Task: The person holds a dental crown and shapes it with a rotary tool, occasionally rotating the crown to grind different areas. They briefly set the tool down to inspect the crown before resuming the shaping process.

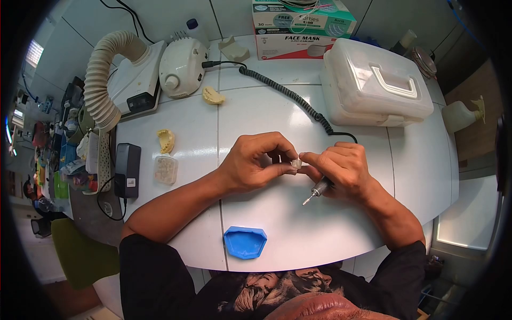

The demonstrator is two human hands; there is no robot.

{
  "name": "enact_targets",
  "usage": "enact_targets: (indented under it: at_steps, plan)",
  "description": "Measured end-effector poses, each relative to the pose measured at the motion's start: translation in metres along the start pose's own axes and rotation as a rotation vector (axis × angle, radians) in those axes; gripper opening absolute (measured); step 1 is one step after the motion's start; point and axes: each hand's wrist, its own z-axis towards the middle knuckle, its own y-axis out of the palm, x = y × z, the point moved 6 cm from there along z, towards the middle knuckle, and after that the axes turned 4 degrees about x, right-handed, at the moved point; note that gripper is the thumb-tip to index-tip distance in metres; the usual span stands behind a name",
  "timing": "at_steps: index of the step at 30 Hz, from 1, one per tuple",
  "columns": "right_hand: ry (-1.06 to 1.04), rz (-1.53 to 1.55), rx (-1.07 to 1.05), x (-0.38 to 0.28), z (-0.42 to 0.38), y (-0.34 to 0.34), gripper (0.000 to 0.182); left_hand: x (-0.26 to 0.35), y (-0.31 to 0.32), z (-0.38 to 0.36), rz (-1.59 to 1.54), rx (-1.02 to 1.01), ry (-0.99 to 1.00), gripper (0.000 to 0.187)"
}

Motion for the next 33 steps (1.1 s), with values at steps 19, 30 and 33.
enact_targets:
  at_steps: [19, 30, 33]
  plan:
    - [-0.01, -0.032, 0.056, -0.0009, 0.001, -0.0011, 0.029, 0.0015, -0.0012, -0.0003, 0.016, -0.032, -0.007, 0.024]
    - [-0.042, -0.026, 0.046, -0.0038, 0.0018, -0.0011, 0.022, 0.0052, 0.0001, 0.0029, 0.032, -0.059, 0.063, 0.021]
    - [-0.028, -0.013, 0.064, -0.0029, 0.0013, -0.0008, 0.021, 0.0031, 0.0009, 0.0028, 0.026, -0.063, 0.099, 0.021]
